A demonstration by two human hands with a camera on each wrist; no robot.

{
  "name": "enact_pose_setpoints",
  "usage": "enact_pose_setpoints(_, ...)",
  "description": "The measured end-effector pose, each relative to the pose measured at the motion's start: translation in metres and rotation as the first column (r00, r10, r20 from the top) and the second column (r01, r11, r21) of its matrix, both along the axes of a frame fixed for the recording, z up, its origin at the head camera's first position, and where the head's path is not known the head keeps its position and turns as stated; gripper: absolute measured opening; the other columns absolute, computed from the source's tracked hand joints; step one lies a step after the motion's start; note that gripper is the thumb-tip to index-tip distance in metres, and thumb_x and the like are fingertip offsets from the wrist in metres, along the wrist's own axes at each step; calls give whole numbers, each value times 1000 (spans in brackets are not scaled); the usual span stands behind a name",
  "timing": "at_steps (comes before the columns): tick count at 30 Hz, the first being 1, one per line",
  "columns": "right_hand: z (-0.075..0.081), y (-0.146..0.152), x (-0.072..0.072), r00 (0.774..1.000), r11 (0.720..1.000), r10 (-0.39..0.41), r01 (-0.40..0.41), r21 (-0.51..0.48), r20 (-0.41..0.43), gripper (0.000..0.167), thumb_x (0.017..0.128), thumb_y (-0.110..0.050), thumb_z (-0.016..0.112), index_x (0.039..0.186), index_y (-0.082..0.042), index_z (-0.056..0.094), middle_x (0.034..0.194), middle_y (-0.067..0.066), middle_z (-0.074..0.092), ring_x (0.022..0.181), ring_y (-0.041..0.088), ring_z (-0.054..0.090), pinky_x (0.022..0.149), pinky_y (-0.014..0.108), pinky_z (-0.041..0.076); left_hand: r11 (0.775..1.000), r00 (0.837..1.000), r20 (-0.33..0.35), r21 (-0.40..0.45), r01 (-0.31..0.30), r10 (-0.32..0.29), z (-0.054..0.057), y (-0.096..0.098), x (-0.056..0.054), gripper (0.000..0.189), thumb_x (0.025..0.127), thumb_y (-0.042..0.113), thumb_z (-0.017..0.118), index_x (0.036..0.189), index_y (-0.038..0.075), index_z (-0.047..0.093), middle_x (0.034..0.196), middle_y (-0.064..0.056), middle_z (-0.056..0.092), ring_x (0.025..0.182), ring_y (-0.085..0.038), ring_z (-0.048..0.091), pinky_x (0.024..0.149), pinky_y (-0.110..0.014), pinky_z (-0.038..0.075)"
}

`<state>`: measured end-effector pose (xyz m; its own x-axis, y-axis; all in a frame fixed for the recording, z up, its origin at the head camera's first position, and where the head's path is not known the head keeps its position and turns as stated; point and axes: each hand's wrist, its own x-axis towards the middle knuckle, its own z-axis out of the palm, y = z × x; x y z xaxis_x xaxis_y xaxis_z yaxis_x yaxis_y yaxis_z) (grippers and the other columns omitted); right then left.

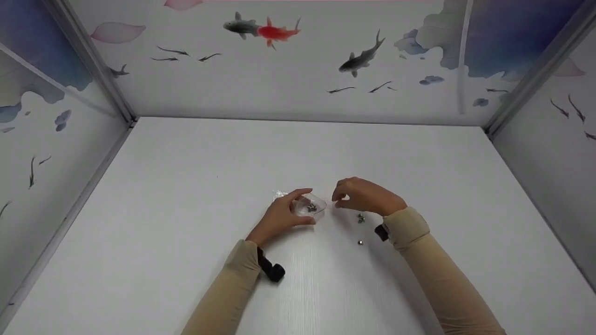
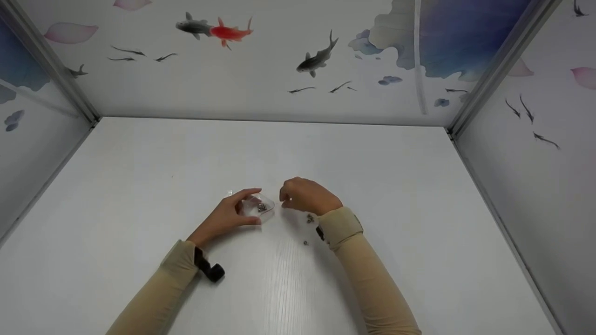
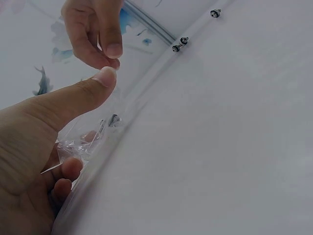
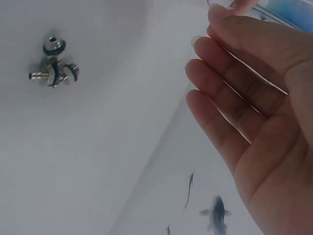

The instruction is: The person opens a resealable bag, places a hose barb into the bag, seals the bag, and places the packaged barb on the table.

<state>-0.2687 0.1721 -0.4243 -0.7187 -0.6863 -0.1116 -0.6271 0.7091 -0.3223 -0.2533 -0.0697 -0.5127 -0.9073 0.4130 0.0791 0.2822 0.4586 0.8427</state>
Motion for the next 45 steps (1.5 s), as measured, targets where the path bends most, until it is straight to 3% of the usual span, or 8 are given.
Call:
enact_pose_setpoints(6,-5,14,1,998,999,-43,42,16,52,17,88,-10,69,104,-6,74,99,4,70,92,18,63,85,37,52,1000,1000,-16,-6,2,-2,0,1,1,76,73,41,83,140,27,50,118,0,61,80,-14,45,75,-32,40)
enact_pose_setpoints(19,-13,40,0,989,995,-102,99,30,105,15,87,-8,69,102,-5,74,98,4,70,93,18,62,83,36,52,1000,1000,-7,-9,6,-6,0,0,1,77,73,41,82,141,27,49,118,0,61,75,-13,43,70,-30,38)
enact_pose_setpoints(27,-19,49,2,972,987,-158,157,20,175,9,86,-14,71,94,-13,75,92,-4,69,87,11,61,81,33,51,1000,1000,3,-4,6,-6,0,0,1,77,73,42,82,141,28,49,118,-1,60,76,-15,43,71,-32,38)
enact_pose_setpoints(30,-21,50,2,967,987,-162,163,11,198,6,86,-15,72,91,-15,75,90,-6,68,85,10,59,79,31,50,1000,1000,17,-6,-4,5,-1,0,1,77,73,43,82,140,30,49,122,0,60,83,-15,45,77,-33,40)
enact_pose_setpoints(34,-22,50,2,969,989,-147,151,-6,201,4,86,-13,72,89,-14,75,88,-5,68,85,11,59,77,30,50,1000,999,29,-10,-13,14,-1,1,1,77,72,43,83,140,31,49,127,-1,58,89,-16,47,83,-34,41)
enact_pose_setpoints(45,-29,48,1,968,983,-185,182,37,168,7,85,-12,72,89,-16,75,89,-5,67,84,11,58,77,30,50,1000,1000,13,0,-12,12,-1,0,1,77,73,40,83,141,28,49,122,0,60,83,-16,44,78,-34,40)
